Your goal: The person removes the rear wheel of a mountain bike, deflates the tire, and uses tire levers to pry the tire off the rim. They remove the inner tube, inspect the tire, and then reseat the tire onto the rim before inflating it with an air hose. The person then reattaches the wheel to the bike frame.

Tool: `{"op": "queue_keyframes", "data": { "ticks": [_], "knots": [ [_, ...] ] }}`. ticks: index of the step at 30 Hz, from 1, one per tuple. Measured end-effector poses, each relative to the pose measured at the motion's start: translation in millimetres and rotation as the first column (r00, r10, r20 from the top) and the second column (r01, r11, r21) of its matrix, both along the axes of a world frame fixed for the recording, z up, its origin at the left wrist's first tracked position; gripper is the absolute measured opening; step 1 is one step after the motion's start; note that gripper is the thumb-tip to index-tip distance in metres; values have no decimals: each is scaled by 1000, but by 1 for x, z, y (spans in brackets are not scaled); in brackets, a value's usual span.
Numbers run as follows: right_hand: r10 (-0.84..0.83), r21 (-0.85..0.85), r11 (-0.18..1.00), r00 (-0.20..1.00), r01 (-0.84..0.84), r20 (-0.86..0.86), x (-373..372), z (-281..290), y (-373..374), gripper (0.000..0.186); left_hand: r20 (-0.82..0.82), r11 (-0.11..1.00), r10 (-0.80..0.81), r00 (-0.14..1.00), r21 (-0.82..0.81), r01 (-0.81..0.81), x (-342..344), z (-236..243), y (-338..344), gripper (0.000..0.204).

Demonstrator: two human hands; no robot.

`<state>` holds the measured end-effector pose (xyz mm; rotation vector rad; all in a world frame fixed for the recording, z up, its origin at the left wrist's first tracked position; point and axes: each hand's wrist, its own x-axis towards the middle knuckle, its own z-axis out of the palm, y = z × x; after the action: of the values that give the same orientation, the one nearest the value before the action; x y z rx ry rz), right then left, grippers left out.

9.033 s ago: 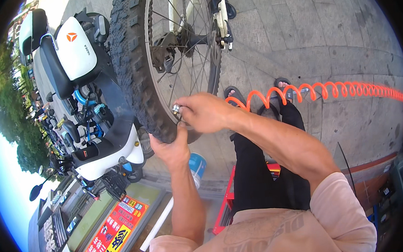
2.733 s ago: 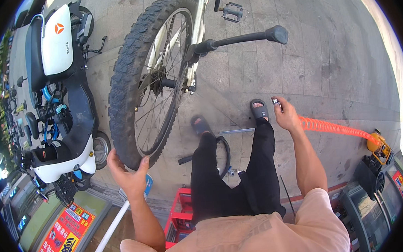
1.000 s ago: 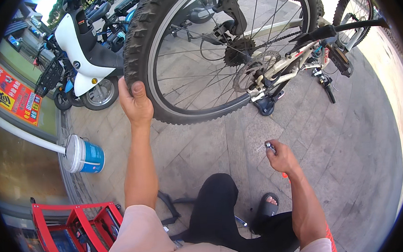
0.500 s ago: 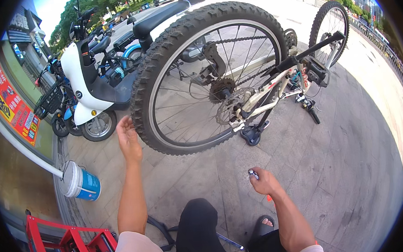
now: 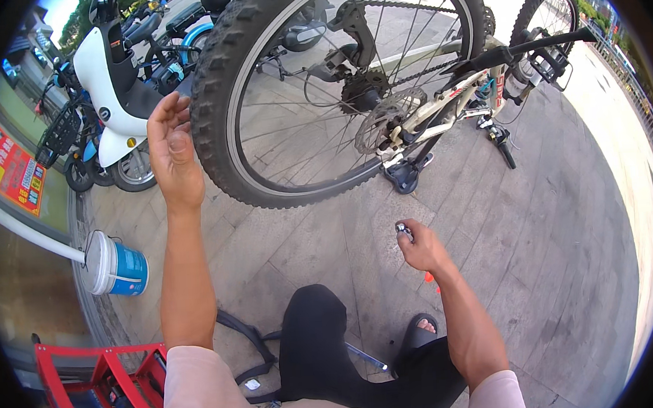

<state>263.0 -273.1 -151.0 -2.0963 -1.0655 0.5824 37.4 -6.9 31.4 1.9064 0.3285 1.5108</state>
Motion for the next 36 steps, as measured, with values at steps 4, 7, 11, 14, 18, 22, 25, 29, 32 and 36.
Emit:
{"op": "queue_keyframes", "data": {
  "ticks": [4,7,11,14,18,22,25,29,32,36],
  "knots": [
    [72,-42,996,996,-74,-49,-15,5,12,31,-30,992,112,993,-61,-114,-36,-86,28,82],
    [55,-70,996,998,-57,-30,-10,0,7,31,30,978,204,979,-59,-202,-12,-99,16,74],
    [16,-44,999,999,-18,-36,-8,0,6,31,92,976,217,972,-37,-215,6,-61,14,63],
    [-26,-31,999,998,24,-59,-14,9,20,31,56,973,229,972,-38,-227,2,-57,11,64],
    [-48,94,995,998,45,32,-24,7,50,29,75,990,74,994,-123,-64,-2,-57,15,73],
    [3,224,974,993,25,-121,-38,27,95,27,256,928,-242,936,-220,300,-31,-82,22,94],
    [130,366,931,938,-4,-322,-51,28,128,29,106,840,-205,973,-492,230,-39,-171,19,94],
    [274,408,911,820,-55,-502,-75,36,160,27,63,732,-320,945,-617,288,-20,-204,14,64],
    [283,434,893,896,-116,-342,-80,13,186,26,206,641,-271,940,-690,336,-3,-212,16,44],
    [286,329,924,924,-195,-254,-85,7,199,30,225,665,-272,936,-658,352,-8,-199,17,47]
  ]
}}
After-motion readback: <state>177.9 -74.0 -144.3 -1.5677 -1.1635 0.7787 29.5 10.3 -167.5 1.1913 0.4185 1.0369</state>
